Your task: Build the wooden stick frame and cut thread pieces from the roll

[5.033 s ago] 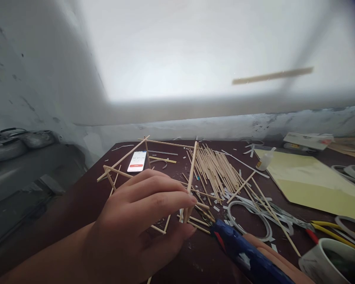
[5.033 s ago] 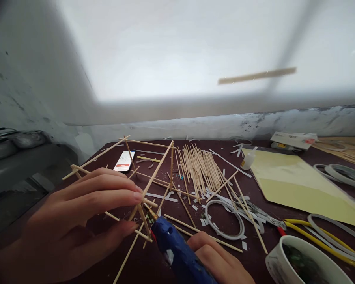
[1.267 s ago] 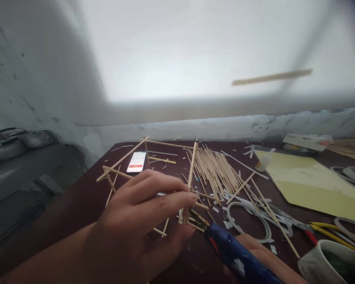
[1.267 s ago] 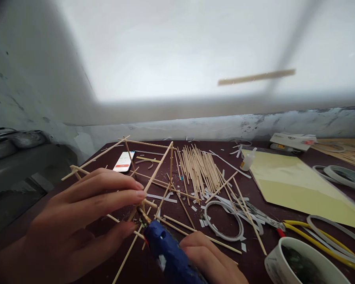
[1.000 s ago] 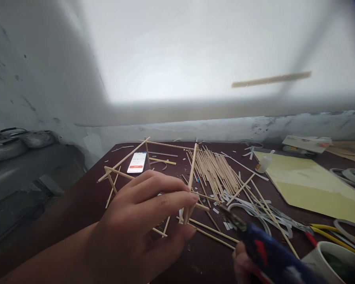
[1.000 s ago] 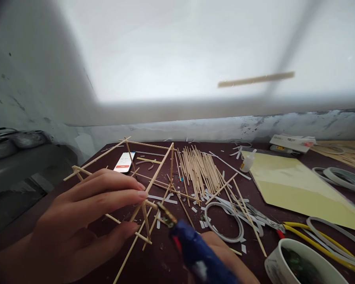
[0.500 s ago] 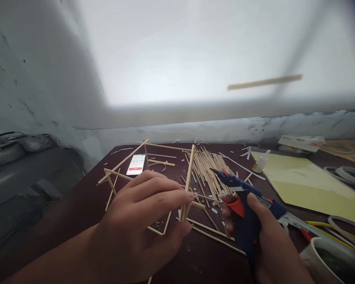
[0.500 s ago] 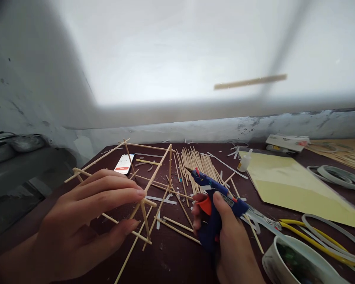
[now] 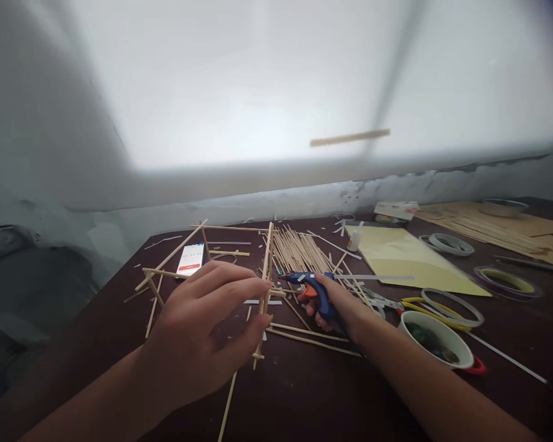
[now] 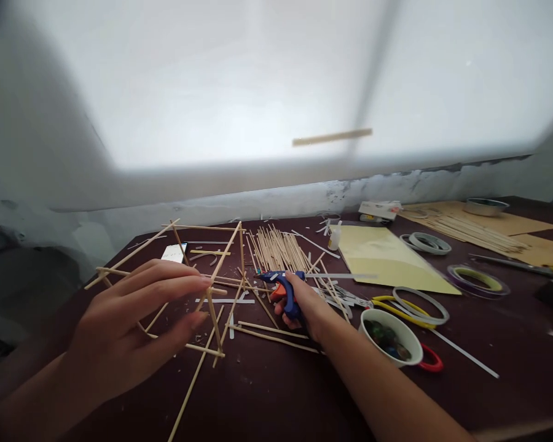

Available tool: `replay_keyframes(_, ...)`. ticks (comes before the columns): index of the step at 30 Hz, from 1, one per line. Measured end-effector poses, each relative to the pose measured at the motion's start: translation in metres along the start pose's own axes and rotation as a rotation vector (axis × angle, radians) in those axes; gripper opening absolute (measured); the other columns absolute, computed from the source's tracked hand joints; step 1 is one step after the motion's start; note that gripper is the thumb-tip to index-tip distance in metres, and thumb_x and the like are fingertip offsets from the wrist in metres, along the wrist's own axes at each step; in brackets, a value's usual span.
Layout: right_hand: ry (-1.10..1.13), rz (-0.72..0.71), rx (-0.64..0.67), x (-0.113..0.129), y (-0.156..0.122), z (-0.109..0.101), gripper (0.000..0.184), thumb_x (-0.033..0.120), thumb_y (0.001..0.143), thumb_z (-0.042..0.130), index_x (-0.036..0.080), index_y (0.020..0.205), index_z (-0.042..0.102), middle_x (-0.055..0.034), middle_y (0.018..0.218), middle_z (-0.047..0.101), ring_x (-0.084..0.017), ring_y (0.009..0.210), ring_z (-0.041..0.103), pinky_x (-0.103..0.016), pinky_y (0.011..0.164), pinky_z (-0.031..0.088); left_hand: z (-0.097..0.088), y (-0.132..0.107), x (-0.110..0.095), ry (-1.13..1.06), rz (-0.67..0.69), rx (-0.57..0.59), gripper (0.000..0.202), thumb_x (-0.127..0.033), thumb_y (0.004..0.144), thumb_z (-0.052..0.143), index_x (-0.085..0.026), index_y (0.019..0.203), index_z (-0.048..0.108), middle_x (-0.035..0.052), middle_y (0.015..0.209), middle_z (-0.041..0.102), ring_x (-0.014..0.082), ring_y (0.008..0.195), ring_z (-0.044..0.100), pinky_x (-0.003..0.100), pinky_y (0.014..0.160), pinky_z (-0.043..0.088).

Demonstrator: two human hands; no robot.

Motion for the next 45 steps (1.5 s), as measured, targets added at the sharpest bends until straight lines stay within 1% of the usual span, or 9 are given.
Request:
replay_keyframes(8, 0.103, 0.014, -0.144, -0.003, -0.026, -0.002, 0.030, 0.042, 0.095, 0.055, 0.014, 0.104, 0.060, -0.0019, 0.087, 0.063, -0.011, 0.063, 0.059, -0.025, 0.055, 0.051, -0.002, -0.002, 0.000, -0.045, 0.046, -0.040, 0.028, -0.008, 0.075, 0.069, -0.015, 0.103, 0.069, 0.0092, 0.093, 0.071, 0.0191, 0.084, 0.064, 0.033, 0.075, 0.055)
replay_keyframes(16, 0.253, -0.239, -0.314, 0.012, -0.069, 0.003, 0.018, 0.030, 0.094, 0.057, 0.014, 0.099, 0.061, -0.0022, 0.089, 0.063, -0.012, 0.069, 0.061, -0.028, 0.061, 0.053, -0.004, -0.005, 0.000, -0.072, 0.040, -0.040, 0.026, -0.010, 0.077, 0.066, -0.015, 0.102, 0.068, 0.0095, 0.093, 0.071, 0.0195, 0.082, 0.064, 0.034, 0.073, 0.056)
replay_keyframes(19, 0.252, -0.409, -0.435, 0.018, -0.082, -0.010, 0.021, 0.029, 0.088, 0.062, 0.014, 0.103, 0.061, -0.0050, 0.091, 0.065, -0.018, 0.080, 0.064, -0.032, 0.066, 0.054, -0.004, -0.005, 0.001, -0.065, 0.033, -0.039, 0.024, -0.010, 0.077, 0.067, -0.014, 0.101, 0.069, 0.0089, 0.092, 0.071, 0.0184, 0.082, 0.064, 0.033, 0.074, 0.056)
replay_keyframes(23, 0.165, -0.874, -0.613, 0.038, -0.119, -0.014, 0.044, 0.034, 0.081, 0.068, 0.025, 0.121, 0.054, -0.0053, 0.116, 0.061, -0.024, 0.112, 0.056, -0.039, 0.091, 0.047, -0.004, -0.005, 0.002, -0.065, 0.020, -0.030, 0.024, -0.010, 0.077, 0.068, -0.012, 0.101, 0.069, 0.0091, 0.093, 0.071, 0.0173, 0.083, 0.063, 0.031, 0.076, 0.055)
replay_keyframes(27, -0.068, -1.351, -0.432, 0.065, -0.152, 0.037, 0.021, 0.022, 0.077, 0.070, 0.024, 0.098, 0.067, -0.0040, 0.104, 0.064, -0.023, 0.102, 0.059, -0.041, 0.095, 0.045, -0.005, -0.005, 0.002, -0.062, 0.008, -0.028, 0.024, -0.010, 0.077, 0.069, -0.011, 0.101, 0.070, 0.0092, 0.094, 0.070, 0.0168, 0.085, 0.063, 0.030, 0.079, 0.054)
replay_keyframes(30, -0.131, -1.582, -0.304, 0.078, -0.164, 0.068, 0.031, 0.013, 0.075, 0.068, 0.024, 0.103, 0.062, -0.0044, 0.097, 0.062, -0.022, 0.091, 0.060, -0.042, 0.082, 0.051, -0.005, -0.005, 0.003, -0.058, 0.006, -0.033, 0.025, -0.008, 0.076, 0.069, -0.010, 0.102, 0.070, 0.0094, 0.094, 0.070, 0.0162, 0.086, 0.063, 0.029, 0.079, 0.054)
replay_keyframes(33, -0.134, -1.746, -0.257, 0.082, -0.167, 0.079, 0.035, 0.010, 0.073, 0.066, 0.022, 0.105, 0.059, -0.0065, 0.097, 0.060, -0.025, 0.093, 0.059, -0.045, 0.079, 0.053, -0.005, -0.005, 0.003, -0.054, 0.007, -0.035, 0.026, -0.008, 0.076, 0.069, -0.009, 0.101, 0.070, 0.0097, 0.095, 0.070, 0.0158, 0.086, 0.062, 0.028, 0.078, 0.053)
replay_keyframes(38, -0.118, -1.864, -0.249, 0.067, -0.163, 0.081, 0.057, 0.003, 0.067, 0.069, 0.020, 0.119, 0.054, -0.0075, 0.100, 0.059, -0.026, 0.094, 0.058, -0.044, 0.078, 0.053, -0.006, -0.004, 0.002, -0.050, -0.002, -0.027, 0.025, -0.006, 0.075, 0.069, -0.007, 0.100, 0.071, 0.0108, 0.095, 0.070, 0.0161, 0.086, 0.063, 0.028, 0.078, 0.054)
replay_keyframes(45, -0.088, -1.783, -0.205, 0.057, -0.156, 0.088, 0.060, -0.003, 0.070, 0.068, 0.017, 0.123, 0.051, -0.0098, 0.108, 0.057, -0.025, 0.101, 0.056, -0.043, 0.084, 0.052, -0.005, -0.001, 0.001, -0.030, -0.018, 0.009, 0.024, -0.005, 0.075, 0.069, -0.007, 0.099, 0.071, 0.0101, 0.094, 0.070, 0.0151, 0.086, 0.063, 0.027, 0.079, 0.054)
Point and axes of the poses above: each hand's wrist, its own y-axis towards the middle knuckle, its own z-axis out of the palm, x = y × z, the point moved 9 cm from there along y, towards the middle knuckle
